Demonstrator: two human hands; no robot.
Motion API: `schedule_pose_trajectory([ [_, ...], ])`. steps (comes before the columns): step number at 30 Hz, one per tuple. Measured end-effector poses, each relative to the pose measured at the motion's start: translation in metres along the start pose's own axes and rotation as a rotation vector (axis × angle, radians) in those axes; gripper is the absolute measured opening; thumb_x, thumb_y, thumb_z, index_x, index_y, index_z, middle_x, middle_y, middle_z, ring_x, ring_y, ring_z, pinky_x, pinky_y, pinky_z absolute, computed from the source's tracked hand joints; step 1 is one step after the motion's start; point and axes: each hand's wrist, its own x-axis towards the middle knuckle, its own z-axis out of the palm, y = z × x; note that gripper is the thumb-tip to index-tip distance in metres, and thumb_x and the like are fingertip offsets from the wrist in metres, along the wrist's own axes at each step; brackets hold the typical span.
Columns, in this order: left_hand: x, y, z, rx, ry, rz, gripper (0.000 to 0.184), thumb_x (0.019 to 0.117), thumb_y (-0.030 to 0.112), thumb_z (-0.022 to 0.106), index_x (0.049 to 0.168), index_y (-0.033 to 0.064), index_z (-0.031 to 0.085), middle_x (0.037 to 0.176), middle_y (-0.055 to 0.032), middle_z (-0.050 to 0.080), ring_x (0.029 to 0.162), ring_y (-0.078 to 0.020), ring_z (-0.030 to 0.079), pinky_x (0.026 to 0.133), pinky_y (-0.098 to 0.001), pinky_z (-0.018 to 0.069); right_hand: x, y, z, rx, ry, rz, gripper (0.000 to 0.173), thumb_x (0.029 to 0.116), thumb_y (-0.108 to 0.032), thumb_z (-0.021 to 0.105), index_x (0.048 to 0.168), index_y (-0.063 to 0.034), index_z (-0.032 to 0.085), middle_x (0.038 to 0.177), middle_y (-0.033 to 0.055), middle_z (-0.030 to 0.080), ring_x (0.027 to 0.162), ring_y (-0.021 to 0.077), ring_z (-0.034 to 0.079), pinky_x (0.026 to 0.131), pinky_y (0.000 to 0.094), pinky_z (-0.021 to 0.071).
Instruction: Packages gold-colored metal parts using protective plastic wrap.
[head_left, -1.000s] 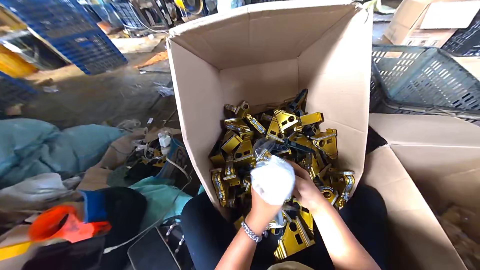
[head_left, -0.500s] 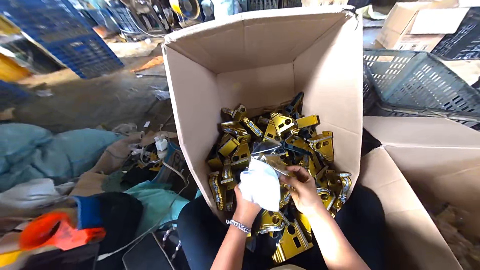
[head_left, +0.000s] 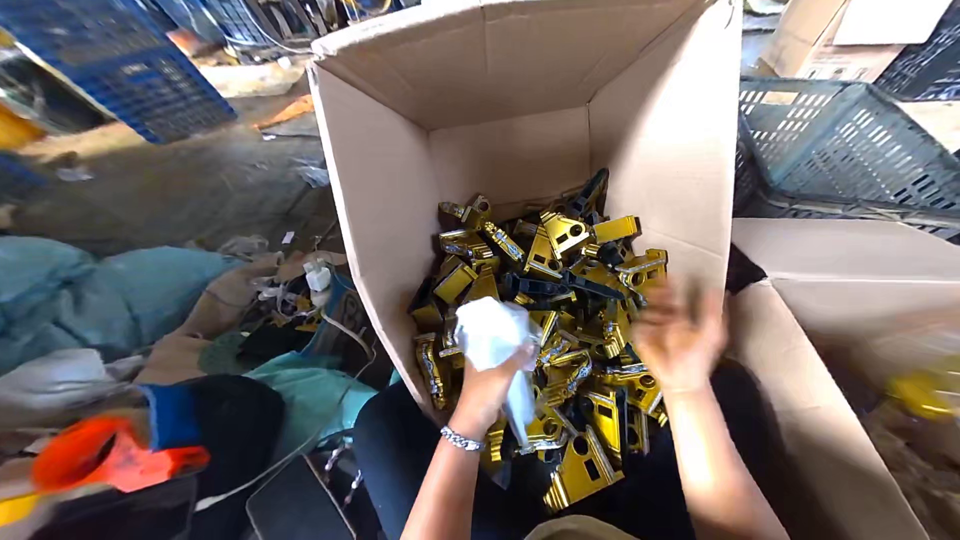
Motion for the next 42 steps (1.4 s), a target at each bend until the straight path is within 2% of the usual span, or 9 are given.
schedule_pose_trajectory([
  [2,0.000,-0.012,0.013,0.081,-0.072,0.068,0.060,0.0722,0.001,0.084,0.124,-0.0091,0.055,0.105,-0.0087,0.071,0.098,-0.0112,0.069,0.090,-0.0291,0.0591,-0.005,0.018,0.029,-0.394,-0.221,0.303,0.043,0.1042,-0.028,0.052,0.135,0.0010,0.055,0.118,0.0076,0.068,0.099,0.0153,0.069,0.086,0.0339,0.0593],
  [5,-0.007,-0.006,0.021,0.083,-0.191,0.030,0.064,0.0683,-0.003,0.086,0.124,-0.0089,0.056,0.109,-0.0091,0.072,0.104,-0.0118,0.069,0.095,-0.0293,0.0579,-0.005,0.031,0.046,-0.528,-0.164,0.282,0.013,0.0962,-0.004,0.061,0.106,0.0031,0.065,0.089,0.0014,0.069,0.077,0.0074,0.067,0.075,0.0268,0.0589],
  [10,-0.008,0.013,0.011,0.007,-0.268,-0.269,0.018,0.0918,0.010,0.070,0.106,0.0083,0.060,0.072,0.0041,0.061,0.053,-0.0024,0.051,0.050,-0.0189,0.0451,-0.010,0.032,0.041,-0.746,-0.161,0.353,0.024,0.1061,-0.013,0.052,0.109,0.0062,0.065,0.089,0.0063,0.067,0.074,0.0083,0.066,0.072,0.0266,0.0587],
  [16,0.029,-0.017,-0.034,0.378,0.298,0.353,0.048,0.0829,0.000,0.073,0.122,-0.0190,0.054,0.101,-0.0178,0.070,0.089,-0.0163,0.070,0.085,-0.0335,0.0588,-0.026,0.031,0.034,-0.442,-0.220,0.501,0.022,0.0919,-0.004,0.070,0.080,-0.0116,0.053,0.060,-0.0050,0.059,0.047,0.0066,0.058,0.050,0.0239,0.0546],
  [24,-0.011,0.008,-0.029,0.043,-0.176,-0.013,0.049,0.0670,-0.004,0.083,0.111,0.0018,0.063,0.086,0.0017,0.070,0.082,-0.0079,0.068,0.079,-0.0273,0.0596,-0.003,0.024,0.060,-0.789,-0.602,0.510,0.027,0.0832,-0.017,0.080,0.078,-0.0081,0.055,0.056,-0.0055,0.053,0.043,0.0039,0.051,0.045,0.0224,0.0481],
  [28,0.003,0.000,-0.053,0.118,0.141,0.157,0.047,0.0693,-0.005,0.074,0.114,-0.0011,0.058,0.084,0.0038,0.066,0.079,-0.0046,0.065,0.076,-0.0236,0.0575,0.051,0.034,0.053,-0.954,-0.430,0.329,0.042,0.0823,-0.016,0.084,0.111,0.0036,0.062,0.099,0.0104,0.066,0.082,0.0163,0.067,0.076,0.0330,0.0587],
  [31,0.010,-0.009,-0.049,0.182,0.229,0.257,0.049,0.0732,-0.005,0.073,0.119,-0.0105,0.056,0.103,-0.0078,0.072,0.097,-0.0106,0.069,0.087,-0.0279,0.0578,0.085,0.074,0.057,-1.536,-0.670,0.361,0.084,0.0857,-0.011,0.080,0.157,-0.0052,0.037,0.161,0.0192,0.036,0.146,0.0393,0.037,0.115,0.0574,0.0350],
  [38,0.019,-0.013,-0.036,0.222,0.319,0.314,0.049,0.0771,0.003,0.079,0.118,-0.0118,0.055,0.094,-0.0064,0.070,0.086,-0.0070,0.069,0.084,-0.0252,0.0586,0.073,0.050,0.030,-1.699,-0.717,0.159,0.030,0.0948,-0.014,0.068,0.120,0.0022,0.071,0.140,0.0258,0.053,0.136,0.0472,0.042,0.110,0.0614,0.0369],
  [42,0.016,-0.018,-0.022,0.208,0.366,0.284,0.066,0.0779,0.007,0.084,0.129,-0.0165,0.049,0.111,-0.0164,0.068,0.102,-0.0095,0.067,0.094,-0.0250,0.0553,0.067,0.055,0.041,-1.651,-0.809,0.268,0.081,0.0883,-0.005,0.074,0.158,-0.0034,0.033,0.162,0.0217,0.033,0.148,0.0426,0.033,0.118,0.0567,0.0327],
])
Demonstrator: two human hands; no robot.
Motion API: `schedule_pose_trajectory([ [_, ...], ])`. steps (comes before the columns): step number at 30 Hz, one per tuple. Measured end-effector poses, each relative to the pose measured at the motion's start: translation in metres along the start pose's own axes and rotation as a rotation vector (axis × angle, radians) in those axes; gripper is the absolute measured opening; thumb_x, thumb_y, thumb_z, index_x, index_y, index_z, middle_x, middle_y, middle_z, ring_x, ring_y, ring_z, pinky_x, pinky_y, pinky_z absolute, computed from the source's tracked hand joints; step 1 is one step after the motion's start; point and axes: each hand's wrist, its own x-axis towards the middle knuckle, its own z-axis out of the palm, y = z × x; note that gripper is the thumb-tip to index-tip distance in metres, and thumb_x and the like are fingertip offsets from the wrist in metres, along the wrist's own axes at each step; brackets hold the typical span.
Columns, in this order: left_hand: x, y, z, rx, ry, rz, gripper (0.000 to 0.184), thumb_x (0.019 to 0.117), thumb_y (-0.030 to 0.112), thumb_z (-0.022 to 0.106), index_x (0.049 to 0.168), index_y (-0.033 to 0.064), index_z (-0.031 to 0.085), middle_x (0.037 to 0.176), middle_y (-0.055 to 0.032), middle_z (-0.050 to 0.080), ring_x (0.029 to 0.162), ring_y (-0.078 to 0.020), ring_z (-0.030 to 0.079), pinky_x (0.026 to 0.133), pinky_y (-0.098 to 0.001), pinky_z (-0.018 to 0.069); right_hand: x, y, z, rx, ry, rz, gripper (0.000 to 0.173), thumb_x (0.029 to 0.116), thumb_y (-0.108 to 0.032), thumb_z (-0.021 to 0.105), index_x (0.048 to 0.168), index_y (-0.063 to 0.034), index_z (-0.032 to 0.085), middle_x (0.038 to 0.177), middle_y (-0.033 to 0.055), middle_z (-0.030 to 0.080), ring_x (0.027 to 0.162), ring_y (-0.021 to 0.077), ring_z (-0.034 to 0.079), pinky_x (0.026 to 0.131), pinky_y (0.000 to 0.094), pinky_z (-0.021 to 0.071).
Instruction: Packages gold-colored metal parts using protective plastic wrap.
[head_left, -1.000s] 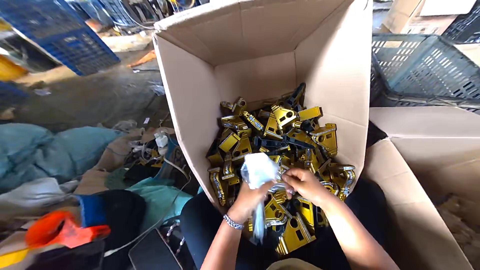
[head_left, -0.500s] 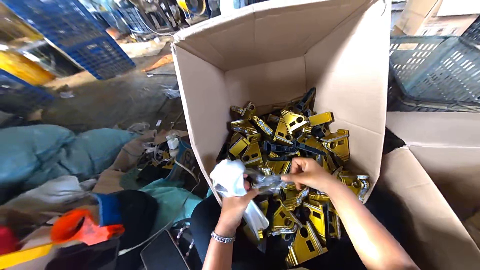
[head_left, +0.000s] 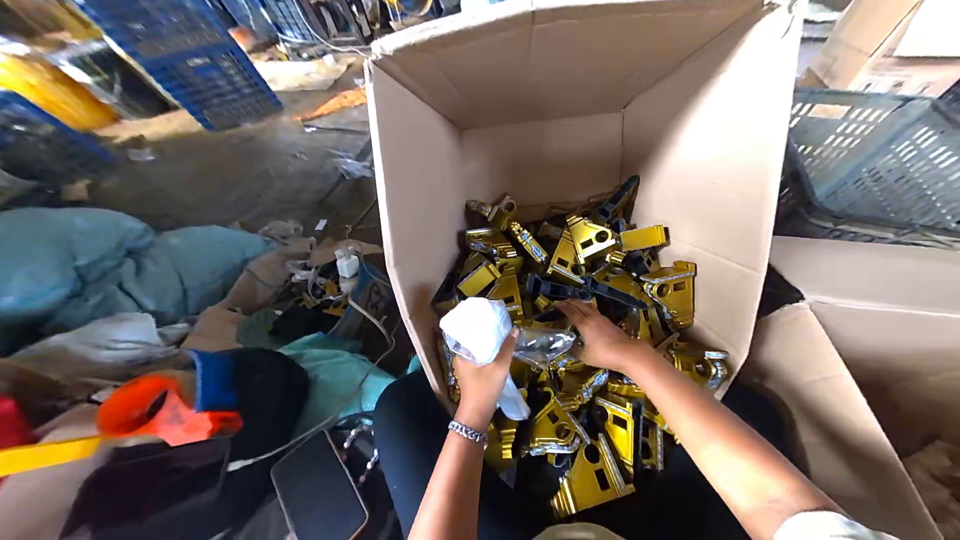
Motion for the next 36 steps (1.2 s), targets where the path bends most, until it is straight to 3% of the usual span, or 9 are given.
schedule_pose_trajectory([
  [3,-0.005,0.012,-0.003,0.012,0.060,-0.028,0.066,0.0794,0.006,0.082,0.131,-0.0158,0.048,0.115,-0.0173,0.066,0.107,-0.0092,0.065,0.096,-0.0239,0.0537,0.020,-0.008,0.014,-0.063,-0.020,0.032,0.076,0.0911,0.001,0.067,0.159,-0.0103,0.036,0.158,0.0205,0.039,0.145,0.0441,0.036,0.115,0.0614,0.0343],
  [9,-0.006,0.019,-0.024,0.039,0.072,0.118,0.060,0.0770,0.004,0.083,0.124,-0.0172,0.053,0.109,-0.0143,0.070,0.102,-0.0059,0.067,0.093,-0.0221,0.0554,-0.001,-0.015,-0.006,-0.140,0.031,-0.079,0.047,0.0860,0.009,0.066,0.132,0.0002,0.064,0.150,0.0249,0.045,0.141,0.0489,0.038,0.107,0.0624,0.0426],
  [13,-0.008,0.019,-0.010,-0.011,0.060,0.102,0.069,0.0744,0.005,0.085,0.128,-0.0166,0.049,0.111,-0.0144,0.068,0.104,-0.0062,0.067,0.095,-0.0225,0.0550,-0.048,0.000,-0.008,0.641,0.884,-0.054,0.046,0.0962,-0.016,0.063,0.128,0.0160,0.056,0.136,0.0263,0.057,0.126,0.0280,0.058,0.105,0.0386,0.0504],
  [15,-0.010,0.017,0.006,-0.062,-0.007,0.068,0.067,0.0736,0.006,0.085,0.127,-0.0159,0.051,0.111,-0.0147,0.070,0.104,-0.0082,0.068,0.096,-0.0247,0.0555,-0.074,-0.013,-0.014,1.256,0.855,-0.057,0.054,0.1035,-0.028,0.051,0.144,0.0052,0.037,0.136,0.0129,0.055,0.123,0.0158,0.058,0.103,0.0338,0.0523],
  [17,-0.017,0.026,0.024,-0.231,-0.110,-0.056,0.063,0.0757,0.001,0.082,0.128,-0.0112,0.050,0.110,-0.0117,0.069,0.103,-0.0105,0.068,0.094,-0.0268,0.0570,-0.085,-0.022,-0.007,1.484,0.658,-0.115,0.052,0.1009,-0.031,0.053,0.139,0.0012,0.040,0.124,0.0107,0.064,0.113,0.0189,0.066,0.098,0.0404,0.0569],
  [21,-0.026,0.052,0.043,-0.470,-0.177,-0.374,0.023,0.0902,-0.006,0.066,0.113,-0.0032,0.060,0.092,-0.0085,0.069,0.079,-0.0131,0.068,0.072,-0.0280,0.0594,-0.072,-0.039,0.016,1.148,0.797,-0.208,0.033,0.1001,-0.008,0.058,0.127,0.0090,0.051,0.109,0.0061,0.070,0.096,0.0090,0.071,0.087,0.0296,0.0620],
  [24,-0.011,0.064,0.034,-0.543,-0.181,-0.544,0.011,0.1006,0.001,0.054,0.110,0.0028,0.059,0.084,-0.0050,0.066,0.071,-0.0112,0.066,0.063,-0.0266,0.0577,-0.073,-0.031,0.024,0.642,0.883,-0.476,0.047,0.0917,-0.008,0.068,0.130,0.0164,0.057,0.130,0.0200,0.066,0.123,0.0116,0.063,0.106,0.0256,0.0506],
  [30,0.011,0.061,0.023,-0.395,-0.225,-0.492,0.014,0.0976,-0.002,0.060,0.111,0.0007,0.062,0.091,-0.0057,0.069,0.079,-0.0112,0.067,0.072,-0.0253,0.0571,-0.102,-0.011,0.023,0.476,0.726,-0.439,0.036,0.0919,-0.017,0.071,0.118,0.0085,0.065,0.110,0.0083,0.074,0.102,-0.0036,0.067,0.093,0.0135,0.0530],
  [36,-0.014,0.057,0.028,-0.346,-0.328,-0.395,0.021,0.0920,-0.003,0.063,0.113,-0.0003,0.061,0.092,-0.0039,0.069,0.080,-0.0090,0.066,0.075,-0.0241,0.0571,-0.114,-0.002,0.009,0.294,0.820,-0.197,0.039,0.0943,-0.027,0.067,0.115,0.0059,0.067,0.107,0.0137,0.073,0.100,0.0107,0.070,0.092,0.0276,0.0569],
])
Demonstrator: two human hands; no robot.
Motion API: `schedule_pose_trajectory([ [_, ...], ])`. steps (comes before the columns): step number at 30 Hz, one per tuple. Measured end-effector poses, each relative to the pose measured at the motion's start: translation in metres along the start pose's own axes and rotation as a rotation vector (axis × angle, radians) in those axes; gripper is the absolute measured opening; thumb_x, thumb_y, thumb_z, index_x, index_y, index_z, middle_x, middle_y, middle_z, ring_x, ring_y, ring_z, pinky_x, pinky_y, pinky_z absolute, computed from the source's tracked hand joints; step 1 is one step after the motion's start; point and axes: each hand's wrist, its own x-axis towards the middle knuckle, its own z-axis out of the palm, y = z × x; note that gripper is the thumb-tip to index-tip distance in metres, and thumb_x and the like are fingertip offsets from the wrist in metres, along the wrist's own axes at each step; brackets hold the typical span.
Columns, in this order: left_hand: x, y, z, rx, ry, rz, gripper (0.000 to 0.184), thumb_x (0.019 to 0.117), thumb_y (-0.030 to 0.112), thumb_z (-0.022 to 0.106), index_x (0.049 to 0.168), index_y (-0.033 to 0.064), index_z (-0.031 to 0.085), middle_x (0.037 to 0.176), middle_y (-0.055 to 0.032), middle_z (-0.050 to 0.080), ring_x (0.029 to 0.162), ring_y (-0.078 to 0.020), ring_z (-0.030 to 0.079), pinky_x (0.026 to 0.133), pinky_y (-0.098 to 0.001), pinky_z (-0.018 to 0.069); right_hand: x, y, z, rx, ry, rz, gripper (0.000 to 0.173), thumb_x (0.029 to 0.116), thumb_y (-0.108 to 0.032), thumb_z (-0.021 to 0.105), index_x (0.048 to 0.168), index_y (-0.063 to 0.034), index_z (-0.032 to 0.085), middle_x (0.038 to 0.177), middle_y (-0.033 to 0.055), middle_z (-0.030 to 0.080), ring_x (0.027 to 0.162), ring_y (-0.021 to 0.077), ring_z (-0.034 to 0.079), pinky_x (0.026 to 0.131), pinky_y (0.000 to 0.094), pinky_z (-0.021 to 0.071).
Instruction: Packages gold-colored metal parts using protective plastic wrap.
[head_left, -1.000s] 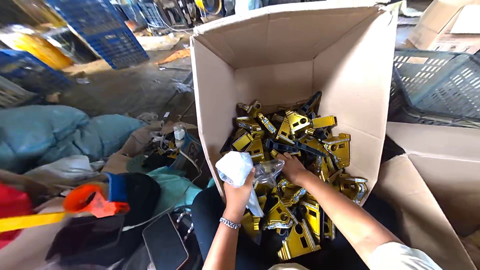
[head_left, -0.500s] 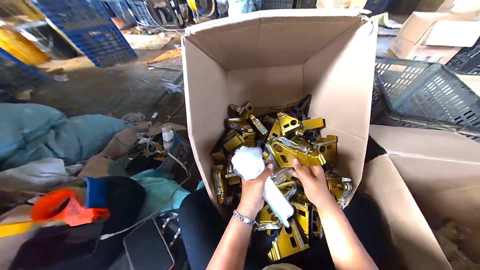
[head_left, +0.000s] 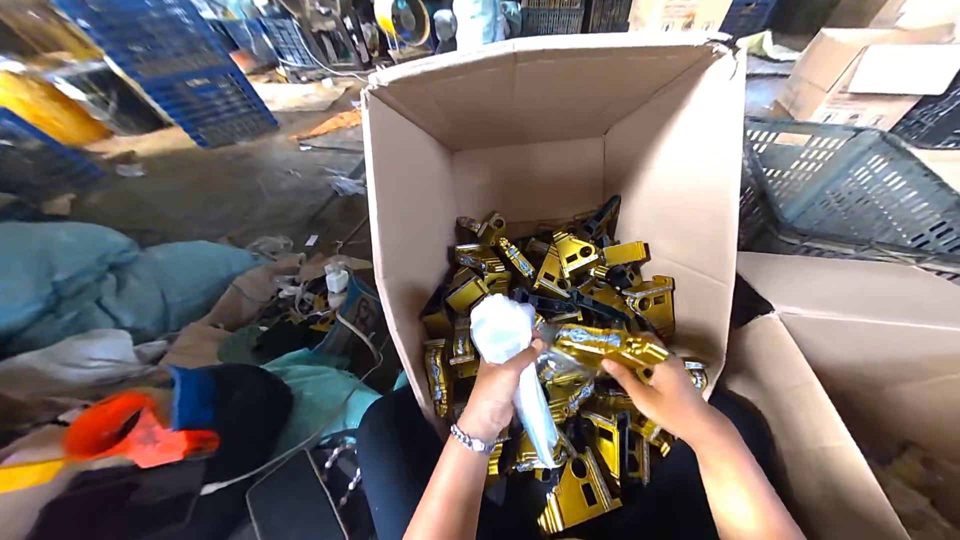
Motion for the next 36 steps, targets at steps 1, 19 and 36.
schedule_pose_trajectory([
  [1,-0.003,-0.002,0.003,0.008,0.025,0.029,0.025,0.0906,-0.003,0.066,0.115,-0.0015,0.061,0.095,-0.0051,0.069,0.084,-0.0096,0.067,0.078,-0.0248,0.0574,0.000,0.003,0.003,-0.071,0.043,-0.025,0.037,0.0928,-0.025,0.067,0.113,0.0055,0.069,0.109,0.0165,0.073,0.103,0.0198,0.070,0.093,0.0356,0.0570],
  [19,-0.005,-0.003,-0.017,0.017,-0.227,0.054,0.042,0.0955,0.010,0.044,0.135,-0.0032,0.048,0.109,-0.0101,0.071,0.083,-0.0179,0.071,0.077,-0.0347,0.0615,0.007,0.026,-0.008,1.248,0.729,0.390,0.023,0.1034,-0.004,0.035,0.106,-0.0134,0.056,0.095,-0.0016,0.073,0.084,0.0103,0.073,0.074,0.0291,0.0631],
  [36,-0.023,-0.015,0.009,0.054,-0.250,-0.104,0.035,0.0752,-0.003,0.079,0.106,0.0039,0.065,0.085,0.0002,0.072,0.072,-0.0061,0.066,0.069,-0.0234,0.0571,0.004,-0.006,0.052,0.523,0.002,0.553,0.026,0.1060,-0.019,0.051,0.101,0.0015,0.065,0.076,-0.0032,0.059,0.065,0.0001,0.055,0.063,0.0191,0.0497],
])
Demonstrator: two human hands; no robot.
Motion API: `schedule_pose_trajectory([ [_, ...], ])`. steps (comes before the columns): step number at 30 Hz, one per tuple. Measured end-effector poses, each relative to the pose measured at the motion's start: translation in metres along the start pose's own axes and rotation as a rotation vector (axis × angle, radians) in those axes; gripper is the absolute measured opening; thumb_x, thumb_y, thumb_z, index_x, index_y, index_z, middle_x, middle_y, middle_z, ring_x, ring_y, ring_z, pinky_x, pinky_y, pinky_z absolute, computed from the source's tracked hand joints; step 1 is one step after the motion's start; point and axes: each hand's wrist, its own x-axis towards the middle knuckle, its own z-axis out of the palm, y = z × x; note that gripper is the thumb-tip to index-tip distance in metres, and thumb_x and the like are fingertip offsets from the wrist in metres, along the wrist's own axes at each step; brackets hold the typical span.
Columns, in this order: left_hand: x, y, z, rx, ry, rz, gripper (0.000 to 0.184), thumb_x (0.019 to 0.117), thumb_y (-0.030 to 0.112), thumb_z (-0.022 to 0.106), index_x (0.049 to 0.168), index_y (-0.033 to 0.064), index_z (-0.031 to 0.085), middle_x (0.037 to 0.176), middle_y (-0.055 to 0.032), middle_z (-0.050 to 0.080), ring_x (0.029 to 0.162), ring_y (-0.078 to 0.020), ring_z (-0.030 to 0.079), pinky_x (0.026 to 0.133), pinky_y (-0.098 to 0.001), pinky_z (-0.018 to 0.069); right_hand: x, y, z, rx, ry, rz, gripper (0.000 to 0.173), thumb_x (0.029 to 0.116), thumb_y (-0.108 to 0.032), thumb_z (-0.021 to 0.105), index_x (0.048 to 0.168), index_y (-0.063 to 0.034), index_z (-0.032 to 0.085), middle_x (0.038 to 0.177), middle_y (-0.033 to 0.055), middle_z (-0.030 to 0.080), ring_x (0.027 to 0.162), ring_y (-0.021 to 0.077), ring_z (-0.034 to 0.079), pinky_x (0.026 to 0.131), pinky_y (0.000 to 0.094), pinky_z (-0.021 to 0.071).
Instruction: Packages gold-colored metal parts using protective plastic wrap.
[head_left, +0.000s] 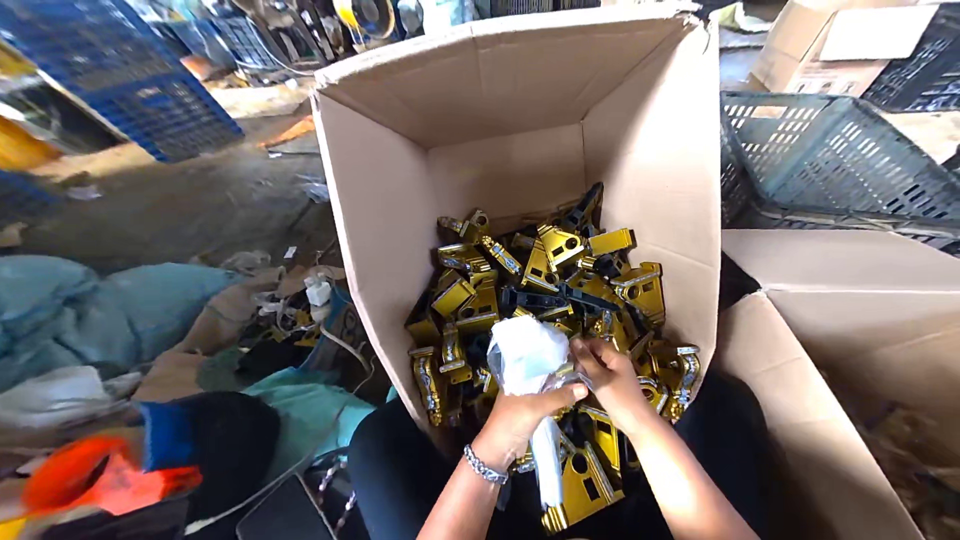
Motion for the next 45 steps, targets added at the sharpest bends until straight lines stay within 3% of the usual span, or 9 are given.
schedule_pose_trajectory([
  [3,0.007,-0.013,-0.009,0.035,0.071,0.076,0.013,0.0880,0.009,0.071,0.099,0.0080,0.065,0.071,0.0044,0.063,0.055,-0.0021,0.053,0.053,-0.0192,0.0468,-0.013,-0.001,0.001,0.035,-0.153,0.095,0.025,0.1058,-0.018,0.051,0.100,0.0025,0.065,0.076,-0.0008,0.061,0.064,0.0051,0.060,0.064,0.0246,0.0555],
  [7,0.026,-0.016,-0.066,0.655,0.480,0.476,0.061,0.0745,0.005,0.082,0.122,-0.0221,0.056,0.108,-0.0259,0.070,0.101,-0.0239,0.071,0.094,-0.0387,0.0547,-0.018,-0.007,-0.012,0.264,-0.297,0.107,0.004,0.0957,-0.007,0.063,0.092,-0.0061,0.064,0.074,-0.0041,0.068,0.061,0.0059,0.065,0.061,0.0246,0.0587],
  [13,-0.009,0.001,-0.048,0.083,-0.117,0.104,0.034,0.0711,0.005,0.084,0.100,0.0078,0.066,0.081,0.0048,0.070,0.076,-0.0069,0.068,0.074,-0.0271,0.0596,0.001,-0.038,0.011,-0.213,-0.607,-0.016,0.022,0.0795,-0.010,0.081,0.080,0.0044,0.064,0.077,0.0055,0.065,0.062,0.0065,0.057,0.058,0.0240,0.0500],
  [17,-0.009,-0.006,-0.082,0.224,0.174,0.233,0.037,0.0673,-0.005,0.080,0.098,0.0073,0.062,0.078,0.0074,0.065,0.075,-0.0039,0.064,0.074,-0.0238,0.0570,0.037,-0.045,0.007,-0.398,-0.697,-0.014,0.033,0.0845,-0.019,0.082,0.083,0.0056,0.060,0.071,0.0067,0.057,0.059,0.0109,0.053,0.058,0.0292,0.0484],
  [23,-0.010,-0.003,-0.102,0.249,0.496,0.382,0.036,0.0748,-0.003,0.074,0.109,-0.0031,0.061,0.089,-0.0005,0.070,0.086,-0.0073,0.069,0.081,-0.0255,0.0584,0.113,-0.033,0.055,-0.764,-0.441,-0.102,0.033,0.1019,-0.007,0.055,0.132,0.0040,0.062,0.141,0.0235,0.056,0.132,0.0373,0.054,0.111,0.0512,0.0424],
  [33,0.000,0.021,-0.095,0.244,0.530,0.381,0.038,0.0802,0.000,0.076,0.114,-0.0049,0.059,0.094,-0.0043,0.070,0.089,-0.0080,0.068,0.084,-0.0248,0.0579,0.156,-0.046,0.116,-1.402,-1.028,-0.450,0.045,0.0927,0.012,0.057,0.134,-0.0051,0.065,0.155,0.0251,0.040,0.142,0.0525,0.034,0.109,0.0727,0.0306],
  [40,0.015,0.009,-0.070,0.197,0.486,0.308,0.048,0.0844,0.006,0.077,0.125,-0.0075,0.056,0.108,-0.0096,0.069,0.101,-0.0090,0.067,0.092,-0.0259,0.0559,0.099,-0.044,-0.009,-0.610,-0.240,-0.398,0.048,0.0780,-0.024,0.084,0.113,0.0058,0.072,0.146,0.0241,0.050,0.140,0.0419,0.040,0.113,0.0609,0.0339],
  [42,0.026,0.006,-0.056,0.189,0.475,0.310,0.049,0.0834,0.007,0.078,0.125,-0.0079,0.056,0.109,-0.0099,0.069,0.102,-0.0088,0.067,0.092,-0.0257,0.0556,0.069,-0.048,-0.032,-0.082,-0.082,-0.259,0.069,0.0782,-0.025,0.081,0.132,0.0065,0.052,0.133,0.0115,0.060,0.117,0.0182,0.062,0.094,0.0354,0.0567],
  [45,0.039,0.000,-0.030,0.162,0.431,0.352,0.050,0.0798,0.005,0.079,0.123,-0.0080,0.056,0.105,-0.0090,0.070,0.099,-0.0089,0.068,0.091,-0.0254,0.0570,0.023,-0.057,-0.051,0.280,-0.299,-0.105,0.079,0.0800,-0.014,0.082,0.144,-0.0016,0.038,0.129,0.0164,0.065,0.091,0.0322,0.074,0.068,0.0464,0.0659],
])
